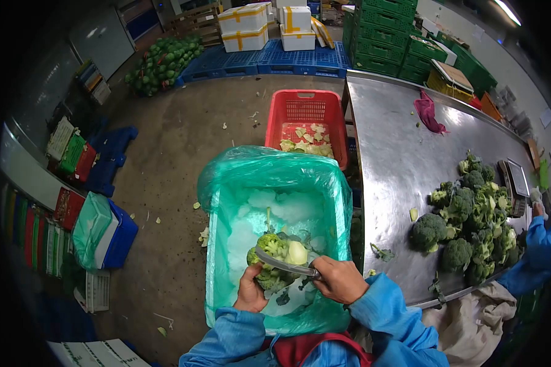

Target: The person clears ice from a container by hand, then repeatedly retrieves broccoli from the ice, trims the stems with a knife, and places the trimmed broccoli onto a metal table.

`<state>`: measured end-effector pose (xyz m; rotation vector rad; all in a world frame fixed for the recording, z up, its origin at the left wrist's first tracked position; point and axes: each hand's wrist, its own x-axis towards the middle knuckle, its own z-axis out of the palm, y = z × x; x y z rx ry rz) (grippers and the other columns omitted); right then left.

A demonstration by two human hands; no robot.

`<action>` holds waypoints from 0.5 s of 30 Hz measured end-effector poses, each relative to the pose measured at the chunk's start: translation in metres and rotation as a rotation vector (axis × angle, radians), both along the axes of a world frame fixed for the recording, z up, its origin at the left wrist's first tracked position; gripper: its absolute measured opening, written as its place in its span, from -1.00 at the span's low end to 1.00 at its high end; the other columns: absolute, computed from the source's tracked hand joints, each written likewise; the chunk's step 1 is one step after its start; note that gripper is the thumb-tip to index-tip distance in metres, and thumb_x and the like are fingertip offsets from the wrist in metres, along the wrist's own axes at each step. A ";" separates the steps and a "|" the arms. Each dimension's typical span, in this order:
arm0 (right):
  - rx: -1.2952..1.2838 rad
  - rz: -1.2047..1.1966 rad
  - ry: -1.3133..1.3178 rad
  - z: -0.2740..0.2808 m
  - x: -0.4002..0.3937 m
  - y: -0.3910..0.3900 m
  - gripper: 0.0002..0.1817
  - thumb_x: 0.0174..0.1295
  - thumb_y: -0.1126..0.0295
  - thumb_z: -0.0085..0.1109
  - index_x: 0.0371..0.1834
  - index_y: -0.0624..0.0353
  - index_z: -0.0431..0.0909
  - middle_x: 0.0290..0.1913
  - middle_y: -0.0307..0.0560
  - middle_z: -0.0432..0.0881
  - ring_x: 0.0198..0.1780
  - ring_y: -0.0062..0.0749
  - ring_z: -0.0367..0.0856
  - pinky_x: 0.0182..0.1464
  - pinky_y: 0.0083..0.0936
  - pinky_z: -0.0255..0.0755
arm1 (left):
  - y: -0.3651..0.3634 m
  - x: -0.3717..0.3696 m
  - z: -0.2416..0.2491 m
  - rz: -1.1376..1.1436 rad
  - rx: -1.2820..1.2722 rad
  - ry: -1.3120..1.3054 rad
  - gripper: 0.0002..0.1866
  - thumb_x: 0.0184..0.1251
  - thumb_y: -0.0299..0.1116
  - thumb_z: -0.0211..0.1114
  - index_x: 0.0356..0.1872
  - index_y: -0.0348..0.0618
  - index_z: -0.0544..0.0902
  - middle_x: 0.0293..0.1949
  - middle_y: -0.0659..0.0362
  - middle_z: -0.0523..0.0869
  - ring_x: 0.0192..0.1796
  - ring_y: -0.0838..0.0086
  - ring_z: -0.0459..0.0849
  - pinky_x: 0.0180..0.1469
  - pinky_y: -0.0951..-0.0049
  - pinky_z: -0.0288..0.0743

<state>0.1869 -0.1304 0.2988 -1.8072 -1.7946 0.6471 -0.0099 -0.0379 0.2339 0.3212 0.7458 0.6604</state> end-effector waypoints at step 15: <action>-0.008 -0.298 0.459 -0.046 0.008 -0.017 -0.84 0.05 0.44 0.17 -0.31 0.25 0.49 -0.44 0.13 0.55 -0.38 0.05 0.56 -0.34 -0.21 0.40 | 0.008 -0.025 0.009 0.029 0.094 -0.033 -0.32 0.09 0.06 0.13 0.25 -0.02 0.34 0.19 0.06 0.45 0.19 0.09 0.45 0.15 -0.10 0.37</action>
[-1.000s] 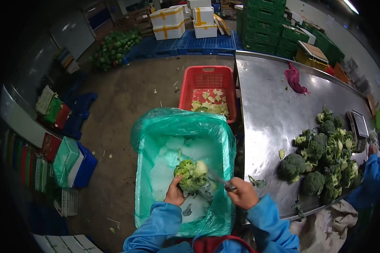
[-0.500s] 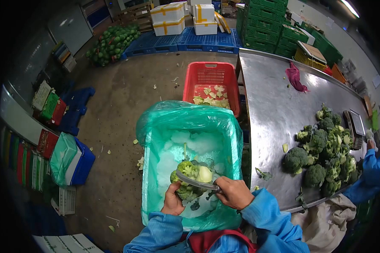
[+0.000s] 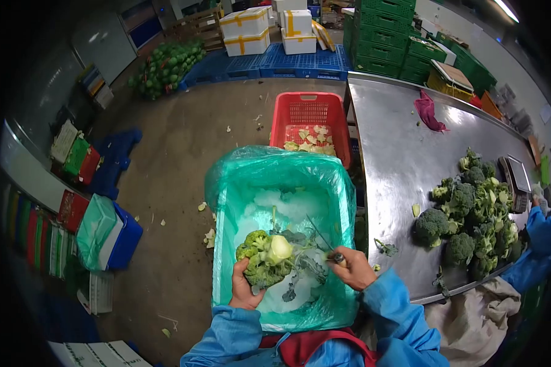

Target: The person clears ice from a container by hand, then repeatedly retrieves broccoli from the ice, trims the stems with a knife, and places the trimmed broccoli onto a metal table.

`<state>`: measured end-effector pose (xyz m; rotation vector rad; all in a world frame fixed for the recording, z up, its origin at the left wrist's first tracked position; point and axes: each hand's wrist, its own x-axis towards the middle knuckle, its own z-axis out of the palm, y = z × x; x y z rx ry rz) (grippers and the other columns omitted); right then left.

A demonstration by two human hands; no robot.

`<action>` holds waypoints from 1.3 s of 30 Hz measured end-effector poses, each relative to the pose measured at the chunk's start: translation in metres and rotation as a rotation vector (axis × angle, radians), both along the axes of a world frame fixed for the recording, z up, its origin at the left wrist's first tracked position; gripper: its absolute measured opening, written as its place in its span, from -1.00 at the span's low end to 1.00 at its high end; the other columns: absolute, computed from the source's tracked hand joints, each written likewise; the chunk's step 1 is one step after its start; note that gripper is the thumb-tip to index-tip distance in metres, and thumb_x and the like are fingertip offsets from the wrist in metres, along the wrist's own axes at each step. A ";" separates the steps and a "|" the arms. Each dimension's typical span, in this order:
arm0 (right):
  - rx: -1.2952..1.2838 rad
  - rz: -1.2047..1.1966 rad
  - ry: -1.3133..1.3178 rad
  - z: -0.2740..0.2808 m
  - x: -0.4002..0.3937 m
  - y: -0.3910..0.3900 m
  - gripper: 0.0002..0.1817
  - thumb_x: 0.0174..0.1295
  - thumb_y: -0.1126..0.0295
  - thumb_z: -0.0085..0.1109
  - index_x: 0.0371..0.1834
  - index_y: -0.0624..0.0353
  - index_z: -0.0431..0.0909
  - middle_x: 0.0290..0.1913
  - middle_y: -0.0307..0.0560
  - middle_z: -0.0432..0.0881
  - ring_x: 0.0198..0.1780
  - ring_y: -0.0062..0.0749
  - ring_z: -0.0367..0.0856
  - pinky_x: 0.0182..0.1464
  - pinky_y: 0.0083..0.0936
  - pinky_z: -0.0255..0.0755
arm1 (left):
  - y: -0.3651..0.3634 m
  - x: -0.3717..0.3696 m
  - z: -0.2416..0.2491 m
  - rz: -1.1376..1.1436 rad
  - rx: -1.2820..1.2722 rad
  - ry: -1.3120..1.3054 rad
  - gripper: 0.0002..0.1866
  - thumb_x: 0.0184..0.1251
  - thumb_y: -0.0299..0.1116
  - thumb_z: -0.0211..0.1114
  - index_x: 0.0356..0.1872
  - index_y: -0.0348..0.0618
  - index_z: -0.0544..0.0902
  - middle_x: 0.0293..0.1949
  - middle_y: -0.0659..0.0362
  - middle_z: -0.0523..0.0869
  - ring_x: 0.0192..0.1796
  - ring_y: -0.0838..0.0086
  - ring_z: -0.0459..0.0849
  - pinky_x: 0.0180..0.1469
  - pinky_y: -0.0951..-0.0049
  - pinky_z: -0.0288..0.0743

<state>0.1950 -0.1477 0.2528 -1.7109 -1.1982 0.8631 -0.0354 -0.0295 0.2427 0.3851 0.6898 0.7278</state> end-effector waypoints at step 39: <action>-0.221 -0.173 0.822 0.012 -0.020 -0.029 -0.64 0.12 0.38 0.26 -0.01 0.21 0.48 -0.30 -0.12 0.54 -0.37 -0.49 0.56 -0.33 -0.52 0.46 | 0.036 -0.002 -0.017 0.267 0.444 0.497 -0.33 0.03 -0.36 0.36 0.17 -0.13 0.22 0.00 0.06 0.42 -0.03 0.34 0.50 0.00 0.37 0.47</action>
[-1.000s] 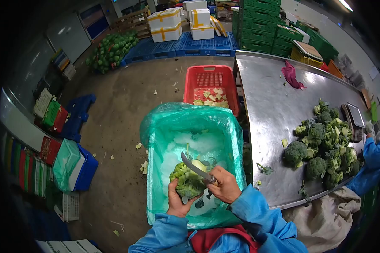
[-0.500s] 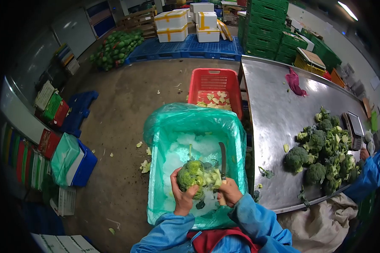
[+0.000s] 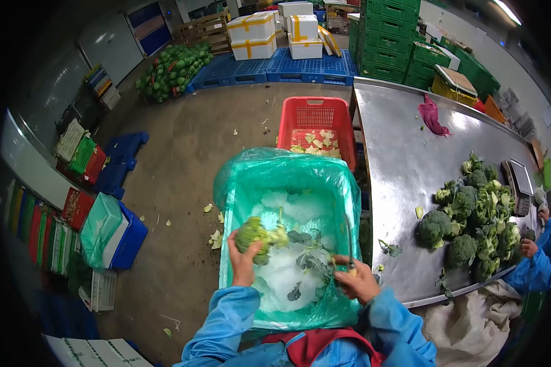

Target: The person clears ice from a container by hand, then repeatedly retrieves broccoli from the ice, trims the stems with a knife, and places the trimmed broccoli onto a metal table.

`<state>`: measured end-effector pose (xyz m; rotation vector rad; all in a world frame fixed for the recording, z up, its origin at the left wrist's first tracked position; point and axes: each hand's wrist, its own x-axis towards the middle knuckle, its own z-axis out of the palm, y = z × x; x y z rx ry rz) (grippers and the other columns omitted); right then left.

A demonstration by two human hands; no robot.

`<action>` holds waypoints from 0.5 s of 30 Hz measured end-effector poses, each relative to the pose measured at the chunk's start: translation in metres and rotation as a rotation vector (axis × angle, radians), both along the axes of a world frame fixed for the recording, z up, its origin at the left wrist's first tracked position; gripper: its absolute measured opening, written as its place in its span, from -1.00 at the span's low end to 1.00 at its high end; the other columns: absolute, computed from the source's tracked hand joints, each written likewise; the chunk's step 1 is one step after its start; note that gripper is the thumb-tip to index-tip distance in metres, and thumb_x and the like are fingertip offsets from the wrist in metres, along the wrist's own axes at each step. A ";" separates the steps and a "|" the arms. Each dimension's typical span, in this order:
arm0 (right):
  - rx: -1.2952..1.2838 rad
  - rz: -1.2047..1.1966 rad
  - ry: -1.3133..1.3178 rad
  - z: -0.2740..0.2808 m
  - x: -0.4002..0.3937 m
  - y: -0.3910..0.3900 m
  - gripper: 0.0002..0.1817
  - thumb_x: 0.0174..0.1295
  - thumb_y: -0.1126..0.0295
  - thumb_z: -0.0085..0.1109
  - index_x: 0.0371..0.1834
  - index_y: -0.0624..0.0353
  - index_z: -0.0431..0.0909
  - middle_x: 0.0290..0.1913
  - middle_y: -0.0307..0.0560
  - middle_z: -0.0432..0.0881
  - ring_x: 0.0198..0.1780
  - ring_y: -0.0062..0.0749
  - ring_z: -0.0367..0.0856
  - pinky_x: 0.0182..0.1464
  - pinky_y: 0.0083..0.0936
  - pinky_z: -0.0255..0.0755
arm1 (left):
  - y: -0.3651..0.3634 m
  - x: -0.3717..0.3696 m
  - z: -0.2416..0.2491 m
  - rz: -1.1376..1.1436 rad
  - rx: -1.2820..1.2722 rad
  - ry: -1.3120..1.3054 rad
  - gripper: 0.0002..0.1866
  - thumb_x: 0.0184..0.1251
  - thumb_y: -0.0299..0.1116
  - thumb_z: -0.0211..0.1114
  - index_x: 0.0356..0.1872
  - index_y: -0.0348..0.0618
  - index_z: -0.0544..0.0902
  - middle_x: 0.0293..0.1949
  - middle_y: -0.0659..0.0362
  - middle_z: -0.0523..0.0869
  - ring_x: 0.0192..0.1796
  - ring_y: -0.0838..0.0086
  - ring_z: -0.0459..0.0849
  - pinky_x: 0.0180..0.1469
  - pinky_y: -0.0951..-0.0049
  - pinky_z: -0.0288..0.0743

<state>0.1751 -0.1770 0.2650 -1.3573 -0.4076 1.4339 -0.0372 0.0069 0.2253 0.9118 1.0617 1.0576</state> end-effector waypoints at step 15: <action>0.306 0.081 -0.658 -0.028 -0.005 0.047 -0.64 0.08 0.27 0.30 -0.10 0.23 0.57 -0.13 -0.05 0.55 -0.12 -0.27 0.56 -0.10 -0.48 0.44 | -0.047 0.048 0.000 -0.393 0.084 -0.059 -0.52 0.29 -0.18 0.21 0.12 -0.17 0.30 0.00 0.14 0.44 0.05 0.46 0.40 0.11 0.48 0.29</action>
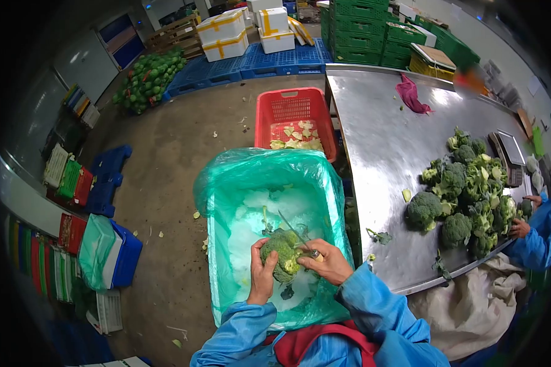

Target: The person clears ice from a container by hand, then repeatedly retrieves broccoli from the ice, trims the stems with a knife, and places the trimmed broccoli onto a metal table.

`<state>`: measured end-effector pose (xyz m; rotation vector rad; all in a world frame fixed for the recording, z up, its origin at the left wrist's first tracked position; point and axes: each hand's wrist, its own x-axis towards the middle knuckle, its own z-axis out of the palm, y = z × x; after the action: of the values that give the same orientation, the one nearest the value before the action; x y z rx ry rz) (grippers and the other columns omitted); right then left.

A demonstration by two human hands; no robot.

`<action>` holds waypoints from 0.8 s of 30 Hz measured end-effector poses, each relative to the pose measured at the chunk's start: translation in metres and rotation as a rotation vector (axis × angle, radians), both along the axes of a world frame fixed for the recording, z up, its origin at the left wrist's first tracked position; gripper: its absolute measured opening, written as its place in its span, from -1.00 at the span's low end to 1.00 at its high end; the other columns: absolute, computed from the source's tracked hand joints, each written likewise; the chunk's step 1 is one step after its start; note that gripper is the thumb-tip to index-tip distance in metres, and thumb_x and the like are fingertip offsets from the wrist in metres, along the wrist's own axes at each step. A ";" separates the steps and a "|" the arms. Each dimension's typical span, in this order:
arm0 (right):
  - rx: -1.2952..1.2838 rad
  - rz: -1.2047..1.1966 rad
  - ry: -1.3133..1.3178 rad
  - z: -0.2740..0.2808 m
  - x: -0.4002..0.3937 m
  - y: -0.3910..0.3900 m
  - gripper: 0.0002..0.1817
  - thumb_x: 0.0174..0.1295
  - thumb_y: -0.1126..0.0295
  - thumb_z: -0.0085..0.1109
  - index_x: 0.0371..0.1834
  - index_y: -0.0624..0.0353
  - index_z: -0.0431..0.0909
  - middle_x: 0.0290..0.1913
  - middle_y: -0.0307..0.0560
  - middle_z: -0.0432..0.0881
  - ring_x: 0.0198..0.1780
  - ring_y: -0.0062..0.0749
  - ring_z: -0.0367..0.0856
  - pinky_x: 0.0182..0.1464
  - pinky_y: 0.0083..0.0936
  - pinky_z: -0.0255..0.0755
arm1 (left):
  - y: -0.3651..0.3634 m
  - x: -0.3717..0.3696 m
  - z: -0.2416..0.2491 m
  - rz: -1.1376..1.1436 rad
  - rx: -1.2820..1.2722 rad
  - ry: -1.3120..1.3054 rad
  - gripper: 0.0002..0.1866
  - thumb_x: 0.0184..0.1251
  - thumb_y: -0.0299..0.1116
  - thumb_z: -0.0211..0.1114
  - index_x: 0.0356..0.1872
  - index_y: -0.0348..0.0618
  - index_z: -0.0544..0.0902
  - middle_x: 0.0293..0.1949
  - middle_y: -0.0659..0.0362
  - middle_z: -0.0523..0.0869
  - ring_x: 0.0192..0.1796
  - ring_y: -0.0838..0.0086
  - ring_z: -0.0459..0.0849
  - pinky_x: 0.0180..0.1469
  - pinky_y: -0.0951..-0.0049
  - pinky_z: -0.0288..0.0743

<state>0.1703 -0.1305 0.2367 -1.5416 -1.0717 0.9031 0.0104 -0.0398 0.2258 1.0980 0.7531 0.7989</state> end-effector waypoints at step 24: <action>0.329 -0.696 0.767 0.034 0.140 -0.118 -0.47 0.05 0.47 0.31 0.10 0.06 0.31 -0.37 -0.23 0.50 -0.60 -0.66 0.40 -0.64 -0.69 0.28 | -0.043 0.223 0.086 -0.582 -0.034 -0.147 -0.27 0.17 -0.40 0.18 0.37 -0.04 0.04 0.13 0.00 0.44 0.16 0.31 0.44 0.19 0.32 0.32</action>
<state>0.3098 -0.2484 0.2705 -1.0193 -0.0914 0.6747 0.2329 -0.0832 0.3120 1.1352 0.2923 0.3626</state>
